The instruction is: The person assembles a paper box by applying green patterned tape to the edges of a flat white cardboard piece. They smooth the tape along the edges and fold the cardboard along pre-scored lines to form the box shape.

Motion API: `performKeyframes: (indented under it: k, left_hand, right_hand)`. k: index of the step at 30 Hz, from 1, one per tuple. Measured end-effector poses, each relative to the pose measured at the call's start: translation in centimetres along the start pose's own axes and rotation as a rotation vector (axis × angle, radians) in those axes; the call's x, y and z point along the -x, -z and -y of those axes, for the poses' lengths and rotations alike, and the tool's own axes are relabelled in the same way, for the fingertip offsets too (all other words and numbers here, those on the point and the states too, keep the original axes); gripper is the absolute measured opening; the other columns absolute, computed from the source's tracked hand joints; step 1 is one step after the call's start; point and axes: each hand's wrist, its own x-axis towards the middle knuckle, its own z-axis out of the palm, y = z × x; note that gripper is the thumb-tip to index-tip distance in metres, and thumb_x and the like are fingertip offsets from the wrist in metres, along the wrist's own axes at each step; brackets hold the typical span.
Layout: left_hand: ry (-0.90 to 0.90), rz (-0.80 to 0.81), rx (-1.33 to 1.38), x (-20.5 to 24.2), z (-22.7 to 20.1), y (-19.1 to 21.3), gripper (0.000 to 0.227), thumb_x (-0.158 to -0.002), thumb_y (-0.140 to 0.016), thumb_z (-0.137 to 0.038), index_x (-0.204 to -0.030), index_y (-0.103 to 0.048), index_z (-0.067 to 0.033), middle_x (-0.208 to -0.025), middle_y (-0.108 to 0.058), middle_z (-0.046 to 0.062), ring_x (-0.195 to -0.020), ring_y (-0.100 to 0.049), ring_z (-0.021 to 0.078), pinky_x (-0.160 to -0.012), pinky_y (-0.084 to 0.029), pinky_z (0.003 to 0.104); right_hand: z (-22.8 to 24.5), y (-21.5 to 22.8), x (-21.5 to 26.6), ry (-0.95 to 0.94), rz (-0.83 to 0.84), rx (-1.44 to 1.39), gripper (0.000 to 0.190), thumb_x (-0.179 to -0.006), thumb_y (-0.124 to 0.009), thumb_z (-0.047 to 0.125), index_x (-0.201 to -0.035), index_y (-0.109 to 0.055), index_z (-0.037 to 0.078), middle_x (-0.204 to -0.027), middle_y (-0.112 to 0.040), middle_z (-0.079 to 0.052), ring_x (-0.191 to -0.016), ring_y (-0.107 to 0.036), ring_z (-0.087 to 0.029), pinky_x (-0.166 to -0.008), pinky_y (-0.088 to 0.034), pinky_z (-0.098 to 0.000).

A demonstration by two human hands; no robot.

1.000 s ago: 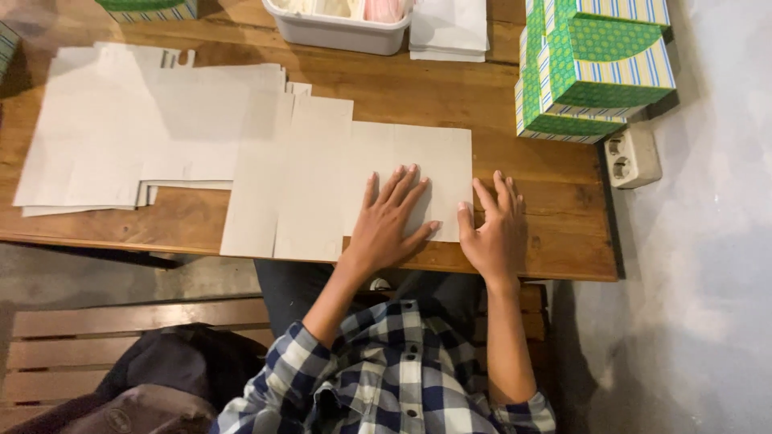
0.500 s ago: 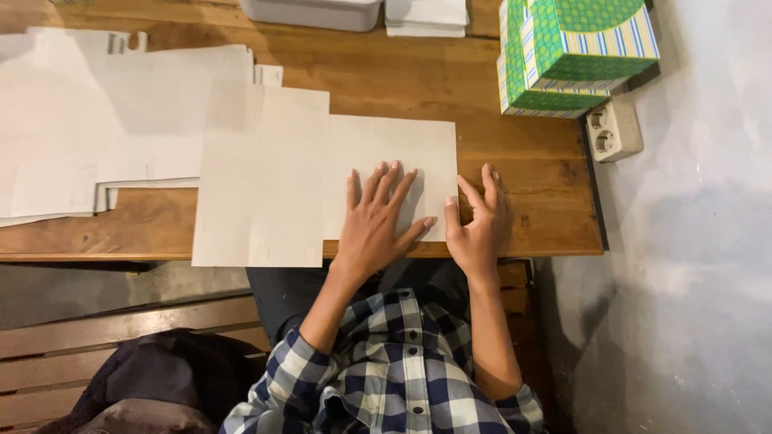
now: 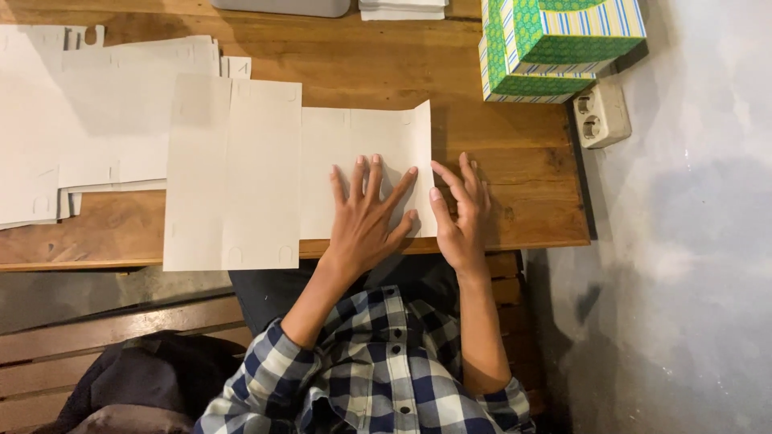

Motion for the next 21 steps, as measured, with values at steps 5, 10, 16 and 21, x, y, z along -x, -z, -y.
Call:
performKeyframes:
  k: [5,10,16,21]
  left_hand:
    - [-0.04,-0.017,-0.089,-0.6,-0.1,-0.5,0.063,-0.098,-0.041,-0.059,-0.155,-0.045,-0.0321,-0.144,-0.048,0.024,-0.139,-0.04,0.0479,-0.113,-0.021,0.071]
    - [-0.053,-0.021,-0.161,-0.7,-0.2,-1.2,0.063,-0.1,-0.039,-0.062,-0.155,-0.046,-0.0315,-0.139,-0.05,0.024,-0.135,-0.044,0.0471,-0.113,-0.023,0.069]
    - [-0.089,-0.05,-0.151,-0.8,0.1,-0.7,0.06,-0.099,-0.044,-0.058,-0.15,-0.051,-0.0279,-0.135,-0.052,0.024,-0.131,-0.046,0.0459,-0.114,-0.022,0.069]
    - [-0.107,-0.06,-0.092,-0.8,1.1,-0.9,0.059,-0.097,-0.045,-0.06,-0.142,-0.058,-0.0235,-0.135,-0.051,0.024,-0.132,-0.044,0.0441,-0.115,-0.018,0.068]
  right_hand:
    - [0.1,0.0,0.0,0.01,0.068,0.088,0.041,-0.108,-0.05,0.032,-0.146,-0.057,0.022,-0.165,-0.026,-0.022,-0.153,-0.012,-0.047,-0.12,0.002,-0.0641]
    - [-0.4,-0.3,0.1,0.037,0.07,0.109,0.041,-0.109,-0.049,0.032,-0.148,-0.056,0.023,-0.165,-0.029,-0.02,-0.154,-0.014,-0.043,-0.12,0.003,-0.0618]
    - [0.2,-0.6,0.0,0.086,0.162,0.145,0.047,-0.109,-0.045,0.038,-0.154,-0.05,0.024,-0.164,-0.035,-0.016,-0.155,-0.015,-0.042,-0.115,0.013,-0.0672]
    - [0.6,-1.4,0.1,0.13,0.215,0.191,0.05,-0.11,-0.04,0.042,-0.154,-0.049,0.02,-0.164,-0.037,-0.013,-0.156,-0.014,-0.039,-0.112,0.021,-0.0681]
